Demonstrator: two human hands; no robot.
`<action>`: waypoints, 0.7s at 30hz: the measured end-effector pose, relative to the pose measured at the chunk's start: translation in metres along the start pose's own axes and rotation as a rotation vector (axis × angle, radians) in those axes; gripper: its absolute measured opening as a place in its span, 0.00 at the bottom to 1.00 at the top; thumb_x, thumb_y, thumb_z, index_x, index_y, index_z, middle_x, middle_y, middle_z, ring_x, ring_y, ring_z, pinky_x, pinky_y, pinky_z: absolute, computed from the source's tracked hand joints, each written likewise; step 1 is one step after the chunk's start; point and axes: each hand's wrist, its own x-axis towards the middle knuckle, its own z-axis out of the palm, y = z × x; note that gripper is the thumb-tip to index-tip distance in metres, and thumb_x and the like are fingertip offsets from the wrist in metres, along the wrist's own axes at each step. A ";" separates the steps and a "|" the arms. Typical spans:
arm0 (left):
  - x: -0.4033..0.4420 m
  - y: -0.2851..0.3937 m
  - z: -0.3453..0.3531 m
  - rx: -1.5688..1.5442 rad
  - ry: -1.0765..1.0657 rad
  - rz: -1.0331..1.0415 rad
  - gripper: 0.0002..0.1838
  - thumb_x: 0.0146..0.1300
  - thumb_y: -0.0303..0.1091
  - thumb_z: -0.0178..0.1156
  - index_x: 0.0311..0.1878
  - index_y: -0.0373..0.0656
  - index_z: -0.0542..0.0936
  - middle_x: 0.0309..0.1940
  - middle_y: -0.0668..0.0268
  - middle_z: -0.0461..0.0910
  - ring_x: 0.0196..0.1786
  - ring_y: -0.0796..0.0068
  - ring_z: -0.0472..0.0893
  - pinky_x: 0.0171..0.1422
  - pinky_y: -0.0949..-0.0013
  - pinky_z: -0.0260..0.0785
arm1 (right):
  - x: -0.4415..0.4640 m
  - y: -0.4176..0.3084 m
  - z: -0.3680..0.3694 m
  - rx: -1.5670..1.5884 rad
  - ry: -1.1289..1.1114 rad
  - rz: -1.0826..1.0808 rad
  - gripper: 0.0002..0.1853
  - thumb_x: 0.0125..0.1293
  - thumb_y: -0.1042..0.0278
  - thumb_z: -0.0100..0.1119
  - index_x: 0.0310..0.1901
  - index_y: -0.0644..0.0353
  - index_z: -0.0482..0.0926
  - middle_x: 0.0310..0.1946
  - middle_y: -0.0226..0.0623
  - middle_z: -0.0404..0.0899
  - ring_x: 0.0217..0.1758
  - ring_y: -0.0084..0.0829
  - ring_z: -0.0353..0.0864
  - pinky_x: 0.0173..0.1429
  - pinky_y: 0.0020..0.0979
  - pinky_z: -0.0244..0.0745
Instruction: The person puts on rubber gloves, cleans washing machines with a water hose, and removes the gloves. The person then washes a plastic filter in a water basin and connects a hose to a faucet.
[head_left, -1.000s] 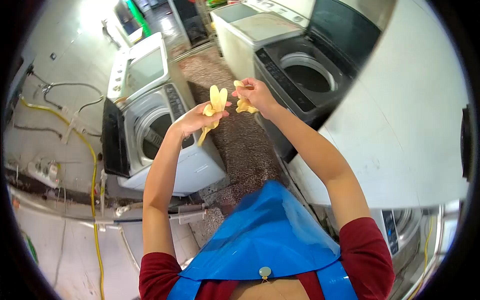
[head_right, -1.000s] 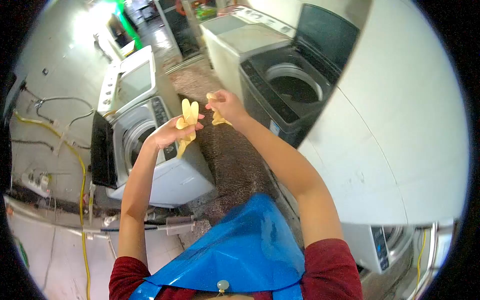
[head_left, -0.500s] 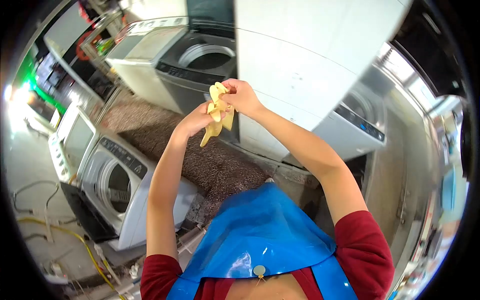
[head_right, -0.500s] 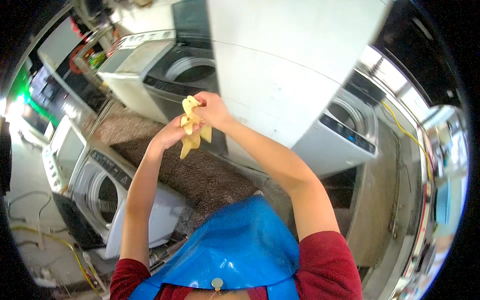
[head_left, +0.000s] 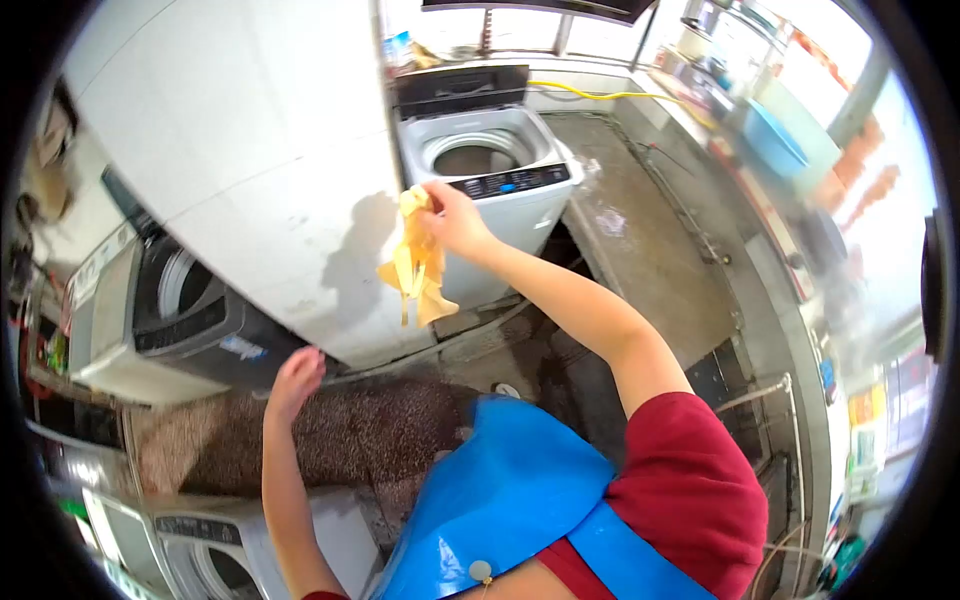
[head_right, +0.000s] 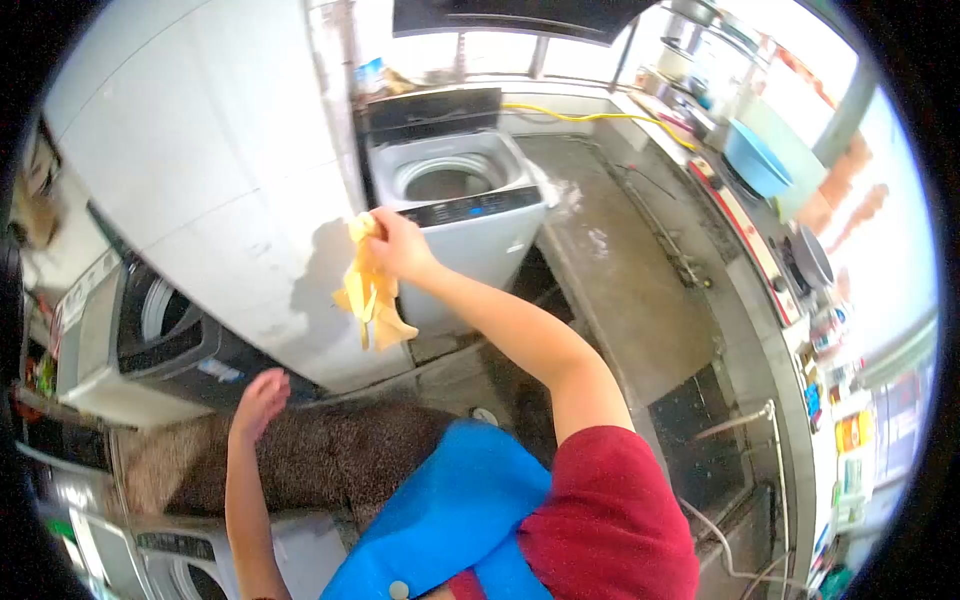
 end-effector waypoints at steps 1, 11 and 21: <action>-0.004 -0.014 -0.002 -0.023 -0.006 -0.053 0.20 0.65 0.43 0.57 0.57 0.47 0.71 0.48 0.70 0.77 0.48 0.78 0.77 0.51 0.71 0.68 | 0.008 0.017 -0.025 -0.008 0.054 0.063 0.15 0.57 0.75 0.57 0.46 0.65 0.73 0.31 0.33 0.77 0.33 0.24 0.76 0.41 0.28 0.73; -0.053 -0.122 0.007 -0.351 0.520 -0.335 0.16 0.63 0.42 0.59 0.50 0.47 0.73 0.43 0.68 0.78 0.40 0.73 0.77 0.42 0.71 0.70 | 0.086 0.144 -0.306 0.097 0.453 0.244 0.14 0.58 0.76 0.58 0.46 0.64 0.74 0.32 0.29 0.77 0.32 0.20 0.75 0.34 0.23 0.71; -0.045 -0.096 0.136 0.337 0.658 -0.688 0.41 0.63 0.64 0.43 0.70 0.42 0.56 0.69 0.53 0.56 0.72 0.53 0.55 0.75 0.55 0.45 | 0.164 0.357 -0.477 0.040 0.522 0.325 0.14 0.58 0.75 0.58 0.46 0.65 0.74 0.30 0.28 0.75 0.30 0.18 0.73 0.34 0.22 0.68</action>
